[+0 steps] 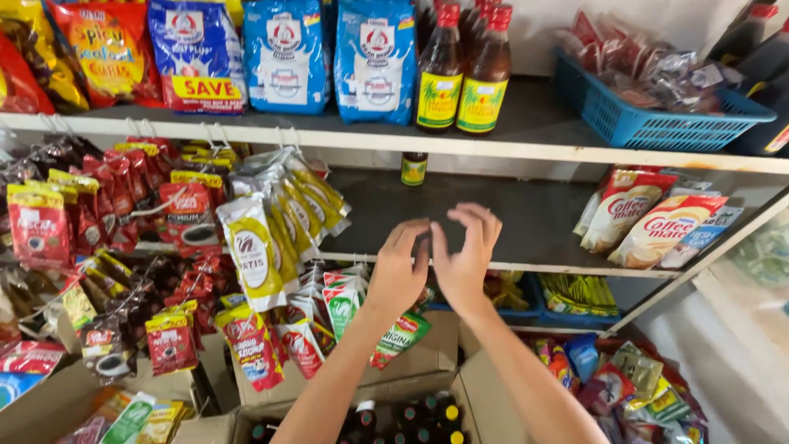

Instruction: Placing bottles of vinegar from a cardboard box onto a grocery store shelf.

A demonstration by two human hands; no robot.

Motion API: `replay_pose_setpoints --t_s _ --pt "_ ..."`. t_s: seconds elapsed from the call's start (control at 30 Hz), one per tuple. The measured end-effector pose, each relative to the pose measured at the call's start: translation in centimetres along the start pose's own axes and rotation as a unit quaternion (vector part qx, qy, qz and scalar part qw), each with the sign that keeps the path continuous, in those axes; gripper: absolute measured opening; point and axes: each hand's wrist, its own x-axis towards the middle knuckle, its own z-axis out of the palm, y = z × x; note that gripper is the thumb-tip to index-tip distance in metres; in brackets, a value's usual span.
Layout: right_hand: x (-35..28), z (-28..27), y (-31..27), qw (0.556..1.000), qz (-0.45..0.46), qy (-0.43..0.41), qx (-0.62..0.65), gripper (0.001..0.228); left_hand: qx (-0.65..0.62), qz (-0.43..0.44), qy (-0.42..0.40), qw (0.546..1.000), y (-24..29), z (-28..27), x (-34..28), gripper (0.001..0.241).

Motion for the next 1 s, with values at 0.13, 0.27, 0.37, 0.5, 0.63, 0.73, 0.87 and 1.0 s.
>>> replay_pose_setpoints --t_s 0.13,0.27,0.37,0.5,0.63,0.73,0.87,1.0 --pt "-6.6 0.3 -2.5 1.000 0.004 -0.021 0.019 0.031 -0.027 -0.077 -0.004 0.997 0.4 -2.6 -6.6 0.024" --pt "-14.1 0.8 -4.7 0.993 0.041 -0.088 0.072 0.020 -0.035 -0.197 0.004 0.980 -0.2 -4.9 -13.9 0.023" --pt "-19.8 1.4 -6.1 0.974 0.086 -0.167 0.124 0.015 -0.081 -0.329 0.011 0.941 -2.0 -6.0 -20.4 0.023" --pt "-26.9 2.5 -7.0 0.932 0.177 -0.270 0.165 0.012 -0.088 -0.441 0.001 0.893 -4.6 -7.7 -28.2 0.020" --pt "-32.8 3.6 -8.3 0.916 0.186 -0.323 0.152 0.008 -0.060 -0.462 -0.026 0.885 -7.3 -10.7 -34.9 0.020" --pt "-37.1 4.3 -9.5 0.887 0.198 -0.391 0.148 0.007 -0.088 -0.540 -0.055 0.835 -10.3 -13.3 -41.9 0.022" --pt "-44.4 4.7 -11.3 0.792 0.296 -0.510 0.159 0.007 -0.011 -0.593 -0.108 0.798 -13.5 -17.7 -54.5 0.030" --pt "-51.7 4.8 -12.2 0.684 0.349 -0.624 0.143 0.009 0.079 -0.674 -0.113 0.725 -15.5 -20.0 -64.5 0.032"
